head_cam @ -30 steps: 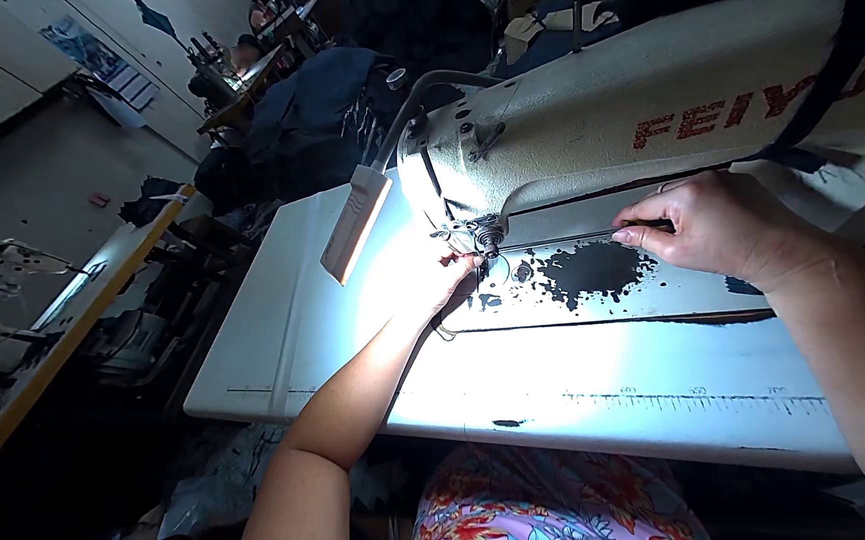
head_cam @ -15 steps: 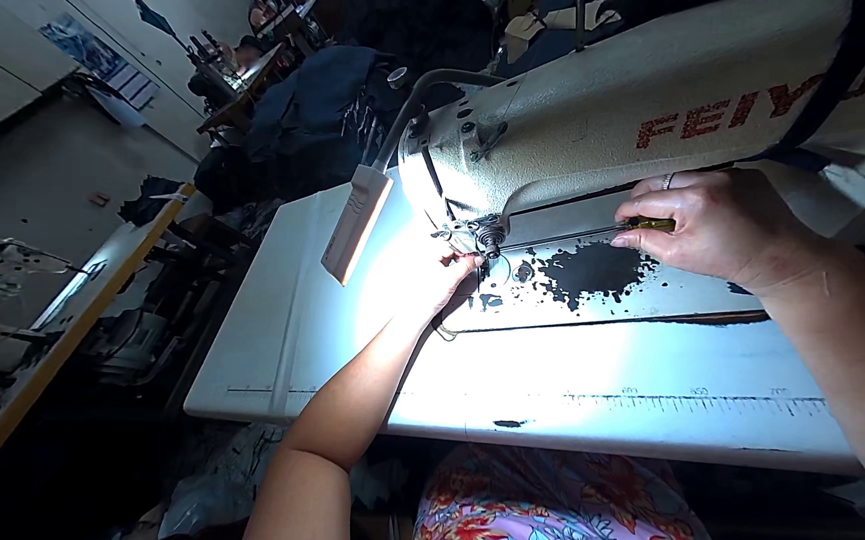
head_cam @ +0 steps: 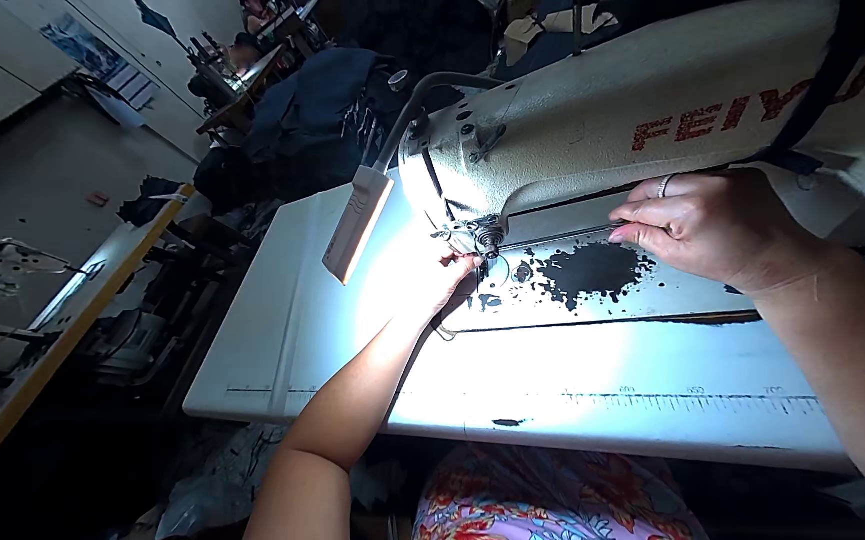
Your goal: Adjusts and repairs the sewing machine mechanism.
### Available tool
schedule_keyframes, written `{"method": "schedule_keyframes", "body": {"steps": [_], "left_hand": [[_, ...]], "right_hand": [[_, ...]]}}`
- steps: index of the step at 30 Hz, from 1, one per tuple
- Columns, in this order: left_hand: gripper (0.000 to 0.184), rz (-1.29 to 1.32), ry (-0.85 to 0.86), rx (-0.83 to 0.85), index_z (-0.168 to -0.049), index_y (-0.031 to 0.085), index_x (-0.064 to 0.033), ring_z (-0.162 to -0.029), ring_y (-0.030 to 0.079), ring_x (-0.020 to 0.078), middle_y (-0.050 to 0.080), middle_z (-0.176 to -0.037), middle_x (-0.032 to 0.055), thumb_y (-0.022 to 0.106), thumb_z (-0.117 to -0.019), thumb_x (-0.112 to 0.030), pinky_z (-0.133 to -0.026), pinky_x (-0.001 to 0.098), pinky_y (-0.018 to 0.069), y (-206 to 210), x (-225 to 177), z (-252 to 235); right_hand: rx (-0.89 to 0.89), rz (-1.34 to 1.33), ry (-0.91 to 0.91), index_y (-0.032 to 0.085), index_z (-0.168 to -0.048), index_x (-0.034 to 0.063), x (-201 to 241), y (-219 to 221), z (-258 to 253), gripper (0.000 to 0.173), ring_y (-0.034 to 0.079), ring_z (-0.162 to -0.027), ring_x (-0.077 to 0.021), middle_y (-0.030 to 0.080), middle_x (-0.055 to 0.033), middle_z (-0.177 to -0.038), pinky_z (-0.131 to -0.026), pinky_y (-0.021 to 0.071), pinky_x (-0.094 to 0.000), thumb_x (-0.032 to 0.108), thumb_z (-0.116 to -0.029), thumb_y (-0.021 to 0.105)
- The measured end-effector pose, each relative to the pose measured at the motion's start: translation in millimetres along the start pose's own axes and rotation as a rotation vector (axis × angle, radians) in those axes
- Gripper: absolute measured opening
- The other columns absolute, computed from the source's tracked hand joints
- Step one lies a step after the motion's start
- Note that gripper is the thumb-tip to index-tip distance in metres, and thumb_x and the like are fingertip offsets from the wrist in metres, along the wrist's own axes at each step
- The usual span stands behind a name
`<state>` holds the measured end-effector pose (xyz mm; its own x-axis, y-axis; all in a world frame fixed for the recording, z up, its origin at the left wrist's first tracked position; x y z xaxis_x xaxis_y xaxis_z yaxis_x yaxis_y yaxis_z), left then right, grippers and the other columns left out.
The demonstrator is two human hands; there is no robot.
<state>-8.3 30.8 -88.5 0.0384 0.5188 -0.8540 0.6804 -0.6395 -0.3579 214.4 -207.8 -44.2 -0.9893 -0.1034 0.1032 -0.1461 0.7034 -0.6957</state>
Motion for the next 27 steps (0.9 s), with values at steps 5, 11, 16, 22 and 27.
{"method": "schedule_keyframes", "body": {"steps": [5,11,16,22,27], "left_hand": [[0.01,-0.001,-0.031,-0.009,-0.081,0.071,-0.0089,-0.076,0.065,-0.0001,0.07,-0.078,-0.0057,0.077,-0.0845,-0.001,-0.076,0.0211,0.0559,1.0,1.0,0.3],[0.008,0.017,-0.027,0.002,-0.083,0.072,-0.0081,-0.08,0.067,0.0019,0.071,-0.081,-0.004,0.076,-0.0854,-0.002,-0.08,0.0225,0.0566,0.4,1.3,0.7],[0.009,0.031,-0.046,-0.005,-0.083,0.072,-0.0078,-0.076,0.066,0.0006,0.071,-0.079,-0.0047,0.076,-0.0855,0.0,-0.077,0.0213,0.0568,1.3,1.1,0.7],[0.011,0.08,-0.042,0.0,-0.082,0.071,-0.0082,-0.081,0.067,0.0026,0.071,-0.082,-0.0033,0.076,-0.0848,0.001,-0.08,0.0236,0.0572,2.1,4.9,-0.3],[0.009,0.051,-0.025,0.032,-0.086,0.072,-0.0078,-0.081,0.067,0.0009,0.071,-0.083,-0.0046,0.076,-0.0855,0.0,-0.08,0.0217,0.0565,1.3,1.3,-0.9]], "right_hand": [[0.015,-0.031,0.006,0.078,-0.091,0.0024,-1.9,1.5,0.4,0.035,0.071,-0.074,-0.0352,0.073,-0.0184,-0.087,-0.058,0.0512,-0.0536,0.027,-0.0984,0.054],[0.055,-0.006,-0.009,0.074,-0.087,0.0022,-0.8,2.8,0.8,0.039,0.071,-0.071,-0.0362,0.071,-0.0173,-0.083,-0.055,0.0501,-0.0536,0.026,-0.103,0.047],[0.125,0.053,0.014,0.067,-0.088,0.0023,5.0,2.5,-0.1,0.028,0.062,-0.054,-0.0374,0.058,-0.0145,-0.063,-0.045,0.0426,-0.0518,0.03,-0.0902,0.063],[0.097,0.038,0.033,0.064,-0.081,0.0026,4.8,5.9,2.0,0.027,0.059,-0.05,-0.0357,0.053,-0.0132,-0.058,-0.044,0.0393,-0.0496,0.026,-0.0938,0.06],[0.094,0.054,0.026,0.065,-0.081,0.003,3.8,7.3,3.0,0.035,0.059,-0.051,-0.0359,0.054,-0.0139,-0.058,-0.044,0.0386,-0.0494,0.031,-0.098,0.053]]}}
Point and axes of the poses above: each hand's wrist, its own z-axis away from the middle knuckle, its own y-axis out of the palm, x = y × z, the point moved 2 cm from there along -z, towards the middle knuckle
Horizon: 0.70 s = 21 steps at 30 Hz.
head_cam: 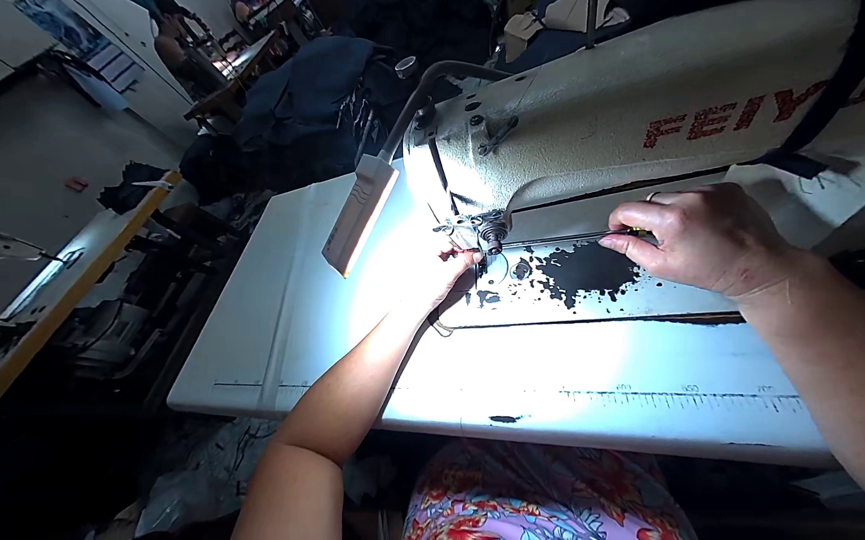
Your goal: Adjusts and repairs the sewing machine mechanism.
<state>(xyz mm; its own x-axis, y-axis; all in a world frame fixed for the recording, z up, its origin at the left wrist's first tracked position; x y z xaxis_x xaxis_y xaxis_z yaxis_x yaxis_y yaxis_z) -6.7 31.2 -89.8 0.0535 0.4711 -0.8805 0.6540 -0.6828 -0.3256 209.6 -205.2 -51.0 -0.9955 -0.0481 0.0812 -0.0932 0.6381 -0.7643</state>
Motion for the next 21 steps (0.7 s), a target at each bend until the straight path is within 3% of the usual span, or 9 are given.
{"method": "schedule_keyframes", "body": {"steps": [9,14,18,21], "left_hand": [[0.004,-0.145,-0.029,0.158,-0.089,0.07,-0.0027,-0.082,0.064,-0.0056,0.069,-0.084,-0.0061,0.071,-0.0884,0.001,-0.081,0.0163,0.0543,-18.2,-12.9,-4.6],[0.004,-0.198,-0.033,0.104,-0.088,0.07,0.002,-0.081,0.06,-0.0039,0.067,-0.096,0.0019,0.068,-0.089,0.005,-0.077,0.0135,0.052,-27.0,-22.9,-7.7],[0.01,-0.188,-0.086,0.066,-0.093,0.072,-0.0002,-0.076,0.055,-0.0056,0.064,-0.09,-0.0024,0.064,-0.0915,0.006,-0.074,0.0116,0.0478,-33.2,-37.3,-7.2],[0.007,-0.149,-0.03,0.005,-0.093,0.071,0.0029,-0.071,0.056,-0.0055,0.065,-0.083,-0.0017,0.064,-0.0918,0.006,-0.07,0.012,0.0483,-36.4,-39.8,-8.6]], "right_hand": [[-0.003,0.026,0.015,0.065,-0.082,0.0003,2.2,-4.1,-0.6,0.035,0.058,-0.05,-0.0375,0.055,-0.017,-0.059,-0.043,0.0369,-0.0499,0.029,-0.0984,0.053],[0.004,0.004,0.047,0.068,-0.086,-0.0002,-1.0,-1.4,1.0,0.035,0.063,-0.056,-0.0396,0.063,-0.0201,-0.067,-0.047,0.0409,-0.0536,0.029,-0.0976,0.054],[-0.026,0.01,0.049,0.07,-0.087,-0.0001,-3.6,2.8,3.3,0.034,0.065,-0.06,-0.0369,0.068,-0.0199,-0.074,-0.049,0.0432,-0.0516,0.027,-0.0969,0.053],[-0.027,-0.011,0.063,0.071,-0.088,-0.0024,-3.3,4.3,5.8,0.031,0.067,-0.066,-0.0349,0.071,-0.0211,-0.081,-0.055,0.0484,-0.05,0.023,-0.0952,0.056]]}}
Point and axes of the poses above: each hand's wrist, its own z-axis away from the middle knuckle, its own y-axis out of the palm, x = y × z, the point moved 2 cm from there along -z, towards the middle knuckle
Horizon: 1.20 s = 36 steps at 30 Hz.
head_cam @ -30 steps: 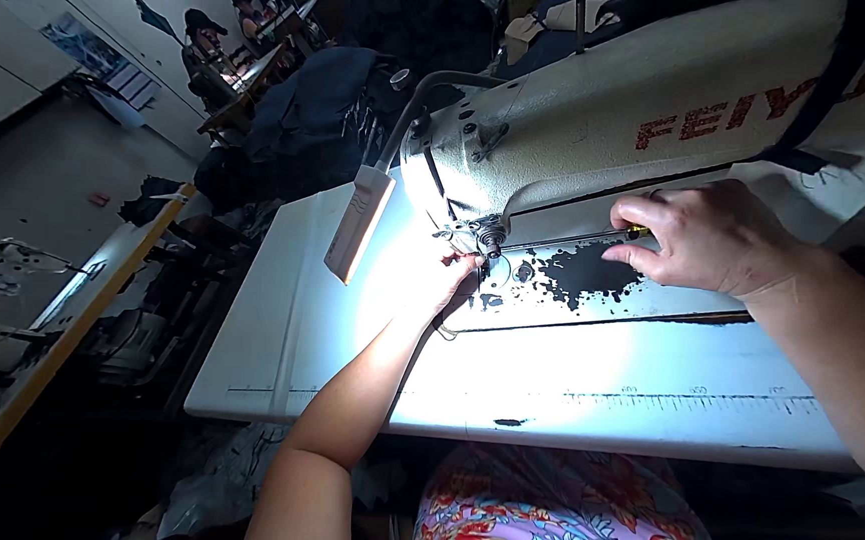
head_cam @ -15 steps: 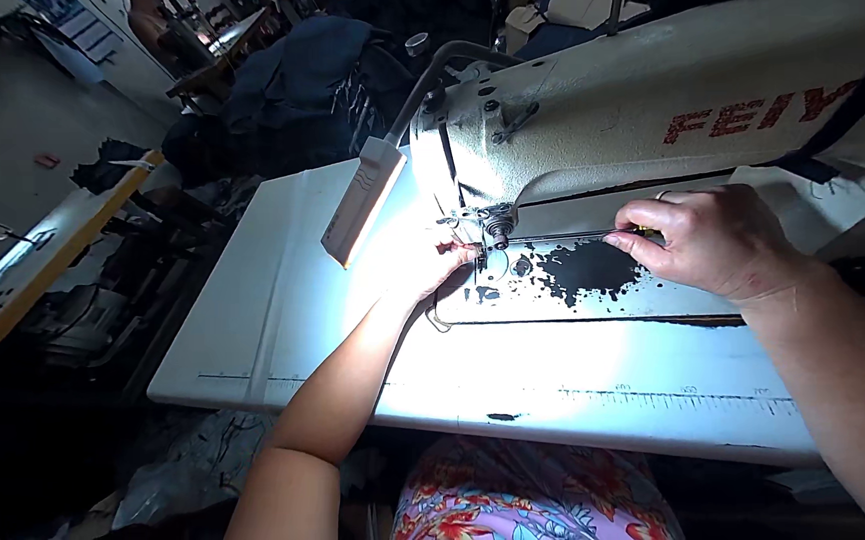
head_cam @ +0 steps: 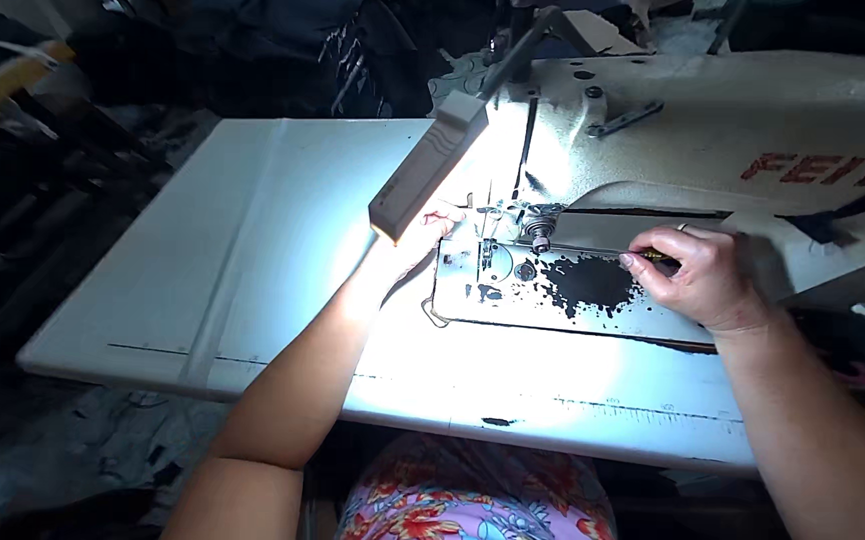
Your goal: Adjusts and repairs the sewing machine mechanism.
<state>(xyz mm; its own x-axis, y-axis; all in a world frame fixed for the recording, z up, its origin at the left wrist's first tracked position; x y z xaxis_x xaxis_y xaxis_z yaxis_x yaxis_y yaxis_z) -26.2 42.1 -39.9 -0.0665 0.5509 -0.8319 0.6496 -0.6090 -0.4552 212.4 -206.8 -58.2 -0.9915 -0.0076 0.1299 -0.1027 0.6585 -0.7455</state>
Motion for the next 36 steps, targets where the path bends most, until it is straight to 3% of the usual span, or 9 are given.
{"method": "schedule_keyframes", "body": {"steps": [3,5,10,13,17,20,25,30,36], "left_hand": [[0.011,0.131,-0.051,-0.03,-0.103,0.07,0.0001,-0.074,0.064,-0.0016,0.069,-0.084,-0.0013,0.068,-0.0925,0.002,-0.075,0.0167,0.0557,-3.6,18.1,-4.4],[0.017,0.153,-0.039,-0.005,-0.109,0.07,-0.0004,-0.075,0.062,-0.0016,0.069,-0.087,-0.0005,0.066,-0.0918,0.001,-0.074,0.0173,0.0536,-3.2,24.7,-8.4],[0.016,0.186,-0.094,0.022,-0.108,0.072,0.0014,-0.071,0.06,0.0001,0.068,-0.087,0.0038,0.064,-0.0941,0.003,-0.071,0.0176,0.0522,-13.1,3.9,-4.5],[0.014,0.245,-0.152,-0.014,-0.099,0.073,-0.0018,-0.066,0.059,0.0008,0.068,-0.082,0.0015,0.065,-0.0908,0.005,-0.065,0.019,0.0519,-12.1,4.8,-8.6],[0.016,0.154,-0.056,-0.011,-0.1,0.075,-0.0016,-0.082,0.065,0.0072,0.072,-0.092,0.0075,0.06,-0.0946,0.002,-0.08,0.0263,0.0527,-7.5,10.3,-11.4],[0.015,0.142,0.001,0.013,-0.1,0.076,-0.0017,-0.079,0.065,0.0071,0.073,-0.091,0.0078,0.062,-0.0941,0.0,-0.077,0.0256,0.0526,-0.5,7.1,-10.8],[0.042,0.262,0.247,0.09,-0.128,0.065,0.0059,-0.105,0.07,0.016,0.073,-0.114,0.0164,0.066,-0.0867,0.003,-0.097,0.0313,0.0531,11.9,-5.3,-3.5],[0.044,0.488,0.27,0.132,-0.127,0.061,0.011,-0.106,0.064,-0.0018,0.07,-0.115,0.0128,0.073,-0.0885,-0.008,-0.097,0.014,0.0489,8.5,-11.9,5.0],[0.053,0.448,0.266,0.133,-0.135,0.057,0.0114,-0.117,0.066,0.0051,0.07,-0.126,0.0166,0.074,-0.0888,-0.009,-0.104,0.0188,0.0499,26.5,9.9,-10.8]], "right_hand": [[-0.006,0.017,0.001,0.071,-0.088,-0.0039,0.4,0.6,0.4,0.03,0.069,-0.07,-0.0317,0.072,-0.021,-0.082,-0.061,0.0528,-0.0452,0.022,-0.0945,0.058],[-0.006,0.025,0.002,0.071,-0.087,-0.0059,3.3,1.4,0.5,0.029,0.07,-0.071,-0.0304,0.072,-0.0221,-0.082,-0.064,0.0544,-0.0423,0.019,-0.0925,0.059],[-0.038,0.039,-0.001,0.071,-0.087,-0.0072,-4.2,10.2,8.8,0.028,0.07,-0.074,-0.0229,0.072,-0.0212,-0.082,-0.071,0.0552,-0.0326,0.019,-0.0919,0.061],[-0.053,0.034,-0.004,0.07,-0.087,-0.008,-8.7,13.7,12.6,0.03,0.07,-0.076,-0.0188,0.071,-0.0209,-0.082,-0.073,0.0555,-0.0274,0.02,-0.0935,0.061],[-0.065,0.03,-0.002,0.07,-0.085,-0.0074,-8.8,15.8,13.9,0.032,0.069,-0.076,-0.0152,0.07,-0.0196,-0.081,-0.074,0.0546,-0.0248,0.022,-0.0944,0.061],[-0.07,0.024,-0.007,0.068,-0.085,-0.0069,-8.5,16.3,14.2,0.032,0.067,-0.075,-0.0116,0.069,-0.0178,-0.079,-0.074,0.0538,-0.0217,0.023,-0.0952,0.062],[-0.079,0.055,0.002,0.069,-0.087,-0.0082,-6.5,16.2,14.6,0.031,0.068,-0.075,-0.0141,0.071,-0.0193,-0.081,-0.074,0.0545,-0.0232,0.021,-0.0935,0.062],[-0.059,0.042,-0.054,0.076,-0.087,-0.0066,-3.2,16.7,12.4,0.029,0.073,-0.081,-0.0214,0.074,-0.0207,-0.085,-0.078,0.0569,-0.0285,0.016,-0.0955,0.059],[0.015,0.007,-0.018,0.075,-0.085,-0.0053,-3.7,21.4,16.7,0.031,0.071,-0.077,-0.0231,0.073,-0.0194,-0.083,-0.072,0.0563,-0.0324,0.014,-0.0966,0.055]]}}
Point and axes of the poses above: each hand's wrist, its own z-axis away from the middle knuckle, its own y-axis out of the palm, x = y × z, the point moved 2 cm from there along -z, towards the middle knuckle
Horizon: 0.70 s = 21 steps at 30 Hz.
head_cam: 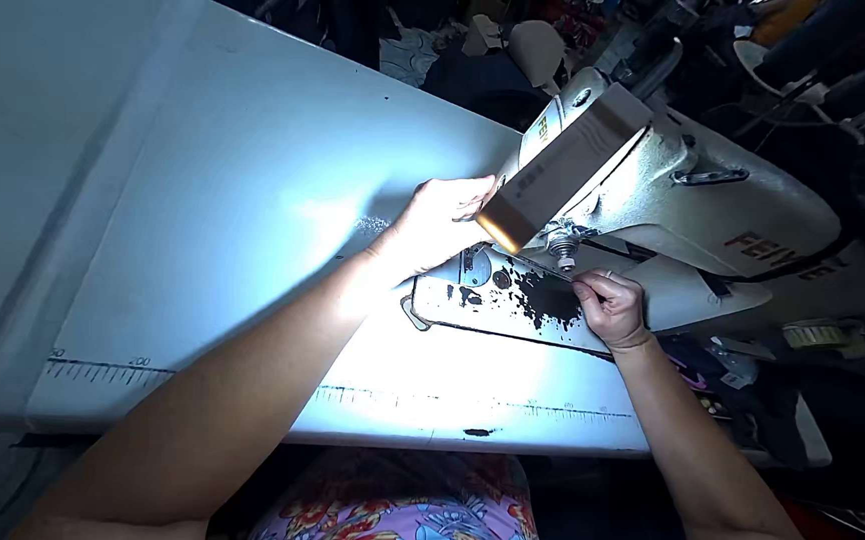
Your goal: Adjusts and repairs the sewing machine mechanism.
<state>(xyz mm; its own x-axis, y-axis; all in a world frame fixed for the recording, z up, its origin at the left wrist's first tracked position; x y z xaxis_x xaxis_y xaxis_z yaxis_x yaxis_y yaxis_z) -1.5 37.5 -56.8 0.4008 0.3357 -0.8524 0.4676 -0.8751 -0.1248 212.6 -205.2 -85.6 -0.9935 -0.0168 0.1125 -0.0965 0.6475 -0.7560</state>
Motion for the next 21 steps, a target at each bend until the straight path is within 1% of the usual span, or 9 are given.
{"method": "schedule_keyframes", "body": {"steps": [7,10,12,13,14,16,17,18,21], "left_hand": [[0.047,-0.013,0.033,-0.036,-0.132,0.061,0.0083,-0.115,0.068,0.0047,0.072,-0.122,0.0123,0.073,-0.0869,0.0,-0.103,0.0208,0.0526,-1.7,2.6,1.0],[0.037,-0.121,0.037,0.031,-0.121,0.067,0.003,-0.107,0.07,0.0042,0.075,-0.112,0.0082,0.076,-0.0865,-0.008,-0.099,0.0222,0.0548,-10.6,6.5,-3.6],[0.028,-0.227,-0.067,0.071,-0.114,0.07,-0.0024,-0.095,0.07,0.0017,0.075,-0.102,0.0024,0.074,-0.0893,-0.014,-0.089,0.0217,0.0577,-16.9,0.0,-0.2],[0.02,-0.357,-0.15,0.063,-0.104,0.071,-0.0058,-0.083,0.066,0.0015,0.071,-0.09,-0.001,0.074,-0.0914,-0.021,-0.078,0.0229,0.0557,-18.5,-10.7,4.8],[0.022,-0.53,-0.254,0.062,-0.094,0.071,-0.0066,-0.073,0.063,0.008,0.067,-0.08,0.001,0.073,-0.0938,-0.029,-0.07,0.031,0.0531,-17.2,-26.3,12.3],[0.034,-0.809,-0.415,0.163,-0.088,0.071,0.0001,-0.073,0.066,0.0284,0.066,-0.076,0.0141,0.067,-0.0991,-0.032,-0.07,0.052,0.0532,-0.2,-66.5,31.1],[0.036,-0.848,-0.419,0.245,-0.086,0.071,0.0002,-0.07,0.066,0.0286,0.065,-0.073,0.0139,0.063,-0.1012,-0.031,-0.068,0.0513,0.0526,15.7,-83.5,40.5],[0.037,-0.777,-0.452,0.354,-0.087,0.071,-0.0014,-0.068,0.064,0.0234,0.065,-0.073,0.0103,0.058,-0.1041,-0.032,-0.066,0.0451,0.0523,34.1,-95.4,47.0],[0.051,-0.221,-0.674,0.583,-0.109,0.067,0.003,-0.077,0.067,0.0139,0.07,-0.093,0.0106,0.039,-0.1113,-0.04,-0.074,0.0342,0.056,90.6,-90.7,48.7]], "right_hand": [[-0.003,0.092,-0.003,0.075,-0.084,-0.0016,5.9,-5.1,-4.2,0.034,0.071,-0.071,-0.0271,0.073,-0.018,-0.08,-0.062,0.0541,-0.0403,0.019,-0.098,0.053],[-0.035,0.172,-0.015,0.075,-0.082,-0.0002,11.6,-11.0,-10.8,0.033,0.072,-0.071,-0.0286,0.074,-0.0176,-0.082,-0.061,0.0541,-0.042,0.019,-0.097,0.053],[-0.03,0.176,0.003,0.074,-0.081,0.0001,12.6,-11.5,-11.1,0.034,0.072,-0.071,-0.0299,0.074,-0.0178,-0.082,-0.059,0.0535,-0.044,0.021,-0.0969,0.052],[-0.02,0.163,0.016,0.073,-0.081,-0.0003,12.3,-11.2,-11.5,0.035,0.071,-0.07,-0.0308,0.073,-0.0183,-0.081,-0.059,0.053,-0.045,0.022,-0.0969,0.051],[-0.01,0.146,0.028,0.072,-0.081,-0.0005,11.8,-11.2,-11.9,0.035,0.07,-0.068,-0.031,0.072,-0.0184,-0.08,-0.058,0.0523,-0.0452,0.022,-0.0968,0.051],[0.007,0.12,0.047,0.073,-0.083,-0.0016,13.1,-12.5,-13.2,0.034,0.069,-0.068,-0.0315,0.071,-0.019,-0.079,-0.058,0.0523,-0.045,0.023,-0.0949,0.052],[0.014,0.104,0.052,0.073,-0.084,-0.0025,14.1,-13.1,-14.4,0.033,0.07,-0.069,-0.0318,0.071,-0.0198,-0.08,-0.059,0.0531,-0.0446,0.021,-0.0937,0.053],[0.018,0.092,0.057,0.073,-0.084,-0.003,14.8,-13.4,-15.5,0.032,0.07,-0.07,-0.0323,0.072,-0.0203,-0.081,-0.061,0.0543,-0.0448,0.021,-0.0933,0.053],[0.005,0.077,0.062,0.073,-0.086,-0.0026,14.0,-13.4,-16.1,0.031,0.071,-0.071,-0.0327,0.072,-0.02,-0.081,-0.062,0.0546,-0.0458,0.021,-0.0931,0.054]]}}
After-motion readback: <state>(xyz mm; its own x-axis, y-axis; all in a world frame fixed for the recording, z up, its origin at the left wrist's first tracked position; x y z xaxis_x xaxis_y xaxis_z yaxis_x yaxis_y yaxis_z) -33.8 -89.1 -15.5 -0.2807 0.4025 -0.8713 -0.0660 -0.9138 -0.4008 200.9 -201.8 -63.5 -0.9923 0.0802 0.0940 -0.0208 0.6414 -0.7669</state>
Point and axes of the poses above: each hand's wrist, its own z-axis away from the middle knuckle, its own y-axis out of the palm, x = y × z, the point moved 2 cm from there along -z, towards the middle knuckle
